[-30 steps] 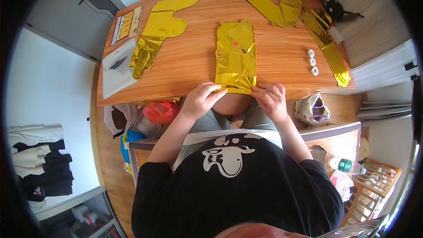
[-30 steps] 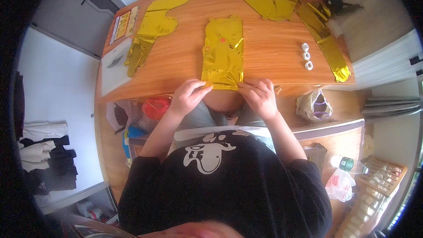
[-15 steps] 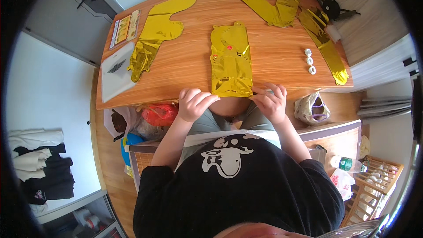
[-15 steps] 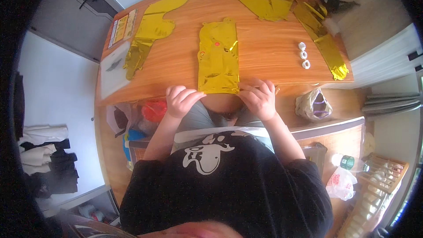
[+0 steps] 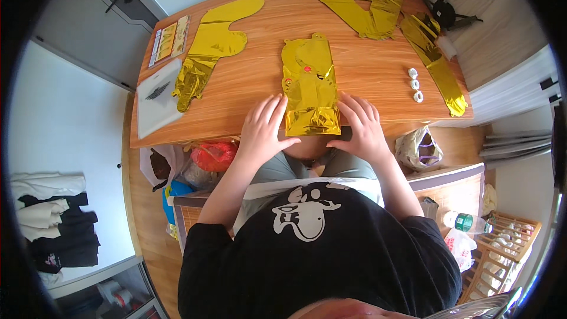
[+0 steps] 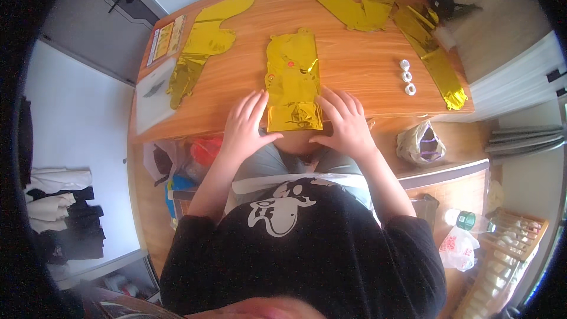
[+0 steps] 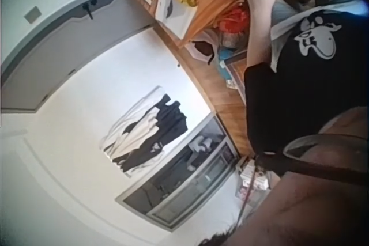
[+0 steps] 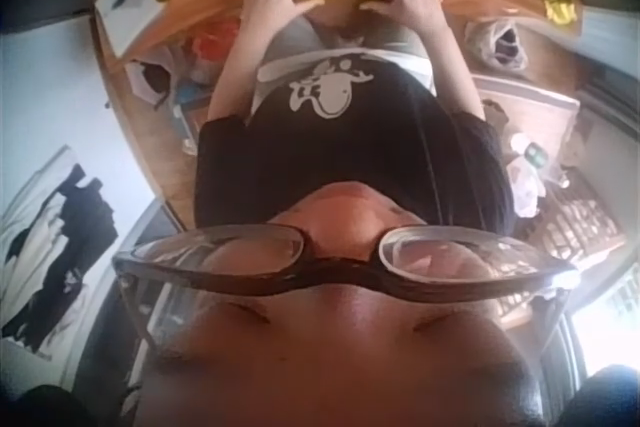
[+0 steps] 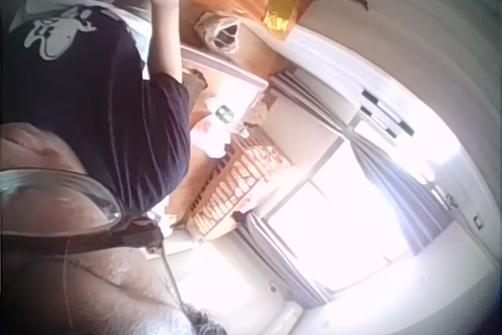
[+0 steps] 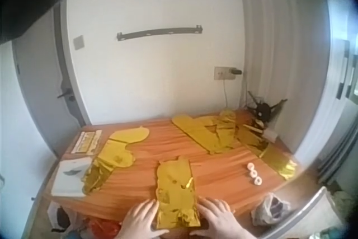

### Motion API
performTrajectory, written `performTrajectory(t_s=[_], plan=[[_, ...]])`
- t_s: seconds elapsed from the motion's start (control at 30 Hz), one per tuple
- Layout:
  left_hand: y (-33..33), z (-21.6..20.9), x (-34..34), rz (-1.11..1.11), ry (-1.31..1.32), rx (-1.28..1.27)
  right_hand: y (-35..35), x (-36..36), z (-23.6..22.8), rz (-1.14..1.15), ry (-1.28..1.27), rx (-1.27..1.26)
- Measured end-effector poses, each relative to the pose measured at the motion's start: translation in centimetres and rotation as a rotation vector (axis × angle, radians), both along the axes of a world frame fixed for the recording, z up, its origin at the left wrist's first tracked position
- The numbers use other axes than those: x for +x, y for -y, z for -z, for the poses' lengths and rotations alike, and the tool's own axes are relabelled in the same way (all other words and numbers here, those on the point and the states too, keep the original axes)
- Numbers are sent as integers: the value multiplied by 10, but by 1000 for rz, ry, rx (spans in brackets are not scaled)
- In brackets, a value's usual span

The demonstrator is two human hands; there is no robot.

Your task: Folding a gold foil balloon and placing it into a plastic packaging sleeve with an instruction card.

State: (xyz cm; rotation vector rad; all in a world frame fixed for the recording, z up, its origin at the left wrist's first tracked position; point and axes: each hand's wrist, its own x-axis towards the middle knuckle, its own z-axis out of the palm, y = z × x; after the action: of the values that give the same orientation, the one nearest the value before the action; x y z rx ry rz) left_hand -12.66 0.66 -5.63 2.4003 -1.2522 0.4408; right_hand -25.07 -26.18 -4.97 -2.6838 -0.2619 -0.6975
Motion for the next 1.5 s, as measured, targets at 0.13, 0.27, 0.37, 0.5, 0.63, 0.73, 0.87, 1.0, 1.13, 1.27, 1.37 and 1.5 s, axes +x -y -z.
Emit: performTrajectory(t_s=[0.13,0.27,0.37,0.5,0.63,0.73,0.87,1.0,1.13,1.27,1.37,1.5], plan=[[8,5,7,-16,-63,78,-3,15,-7,12,-137,-66],[10,4,10,-11,-9,119,-4,20,-5,15,-176,-65],[7,0,14,29,2,142,-3,21,-3,26,-144,-91],[1,1,19,67,-4,144,3,22,2,-49,-148,-114],[-6,5,23,166,-36,124,4,21,3,-149,-136,-48],[-8,7,22,193,-78,32,4,19,8,-178,-88,41],[-10,7,16,155,-210,-33,1,17,7,-139,-129,63],[-7,3,16,165,-164,-104,4,21,8,-195,-74,52],[-9,4,21,208,-143,-91,4,26,10,-233,-19,97],[-3,7,26,239,-141,-192,1,28,3,-188,-85,96],[0,5,25,194,-182,-196,-2,31,-3,-178,-57,68],[0,0,24,129,-260,-155,6,41,0,-192,-79,91]])
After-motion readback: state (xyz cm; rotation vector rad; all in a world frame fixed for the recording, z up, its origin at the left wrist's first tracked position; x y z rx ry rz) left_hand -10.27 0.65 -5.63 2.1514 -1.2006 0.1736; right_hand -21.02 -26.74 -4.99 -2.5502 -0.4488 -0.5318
